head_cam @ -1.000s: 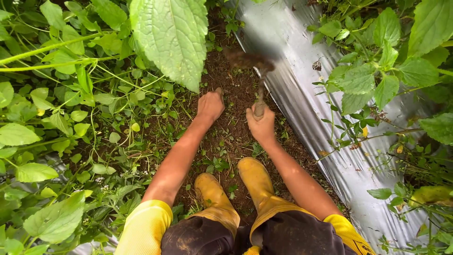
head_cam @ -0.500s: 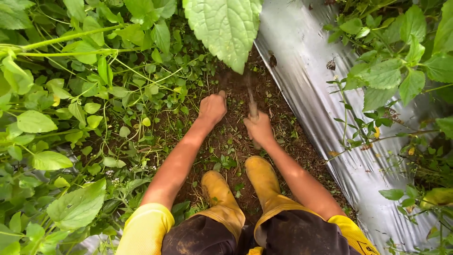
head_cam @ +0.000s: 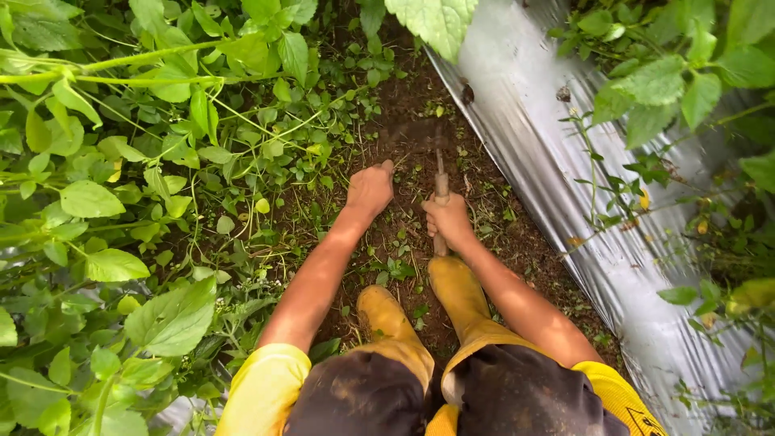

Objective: Using a hand hoe to loosen weeds and pulling them out by hand from a garden bed.

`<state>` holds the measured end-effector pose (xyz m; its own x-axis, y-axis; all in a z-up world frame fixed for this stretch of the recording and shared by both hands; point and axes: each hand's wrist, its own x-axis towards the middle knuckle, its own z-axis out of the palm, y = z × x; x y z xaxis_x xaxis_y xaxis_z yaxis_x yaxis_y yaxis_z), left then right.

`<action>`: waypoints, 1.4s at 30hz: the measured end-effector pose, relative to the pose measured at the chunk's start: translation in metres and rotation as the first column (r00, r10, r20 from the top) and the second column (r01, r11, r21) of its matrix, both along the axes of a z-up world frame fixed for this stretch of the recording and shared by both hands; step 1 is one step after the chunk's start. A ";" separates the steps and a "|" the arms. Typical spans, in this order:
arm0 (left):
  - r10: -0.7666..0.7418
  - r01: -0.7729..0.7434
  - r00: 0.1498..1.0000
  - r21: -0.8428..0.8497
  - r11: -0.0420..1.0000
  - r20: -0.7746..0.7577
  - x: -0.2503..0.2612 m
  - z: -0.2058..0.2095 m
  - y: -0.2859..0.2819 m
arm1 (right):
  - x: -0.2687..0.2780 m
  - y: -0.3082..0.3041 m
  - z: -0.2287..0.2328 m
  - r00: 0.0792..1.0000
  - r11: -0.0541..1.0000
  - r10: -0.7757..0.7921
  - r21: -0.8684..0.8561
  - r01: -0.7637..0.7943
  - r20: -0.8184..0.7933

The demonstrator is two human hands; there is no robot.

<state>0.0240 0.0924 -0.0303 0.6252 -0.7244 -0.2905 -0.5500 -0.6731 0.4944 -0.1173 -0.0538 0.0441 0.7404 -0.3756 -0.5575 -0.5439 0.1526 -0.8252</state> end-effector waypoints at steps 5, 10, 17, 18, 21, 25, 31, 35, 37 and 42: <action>0.009 -0.009 1.000 -0.010 1.000 -0.011 -0.028 0.035 0.017 | -0.024 -0.008 0.027 0.986 0.985 -0.127 0.106 0.138 -0.111; -0.127 0.118 0.979 0.065 0.991 0.157 -0.004 0.008 0.020 | 0.021 -0.021 0.043 0.997 0.997 -0.074 -0.032 0.073 -0.025; -0.206 0.183 0.974 0.219 0.958 0.090 0.028 0.058 0.048 | 0.076 0.004 0.056 0.985 0.969 -0.167 0.196 0.153 0.053; -0.197 0.174 0.977 0.226 0.958 0.084 0.022 0.080 0.054 | 0.074 0.008 0.045 0.986 0.969 -0.157 0.202 0.145 0.048; -0.345 0.348 0.936 0.333 0.876 -0.071 0.012 0.101 0.059 | 0.075 0.010 0.020 0.996 0.974 -0.080 0.209 0.085 -0.029; -0.455 0.411 0.885 0.292 0.863 0.100 0.022 0.092 0.050 | 0.092 0.008 0.007 0.997 0.974 -0.039 0.222 0.054 -0.074; -0.304 0.142 0.880 0.411 0.901 0.364 0.074 0.105 0.032 | 0.146 -0.006 -0.016 0.993 0.960 -0.102 0.267 0.082 0.063; -0.177 -0.025 0.921 0.505 0.863 0.347 0.088 0.033 0.086 | 0.158 0.025 -0.022 0.983 0.904 -0.172 0.406 0.134 0.061; -0.183 -0.004 0.918 0.468 0.884 0.353 0.067 0.034 0.110 | 0.138 0.042 -0.026 0.994 0.898 -0.111 0.428 0.100 0.001; -0.076 -0.033 0.948 0.334 0.942 0.308 0.040 0.040 0.112 | 0.161 0.008 -0.028 0.997 0.896 0.034 0.443 0.000 -0.069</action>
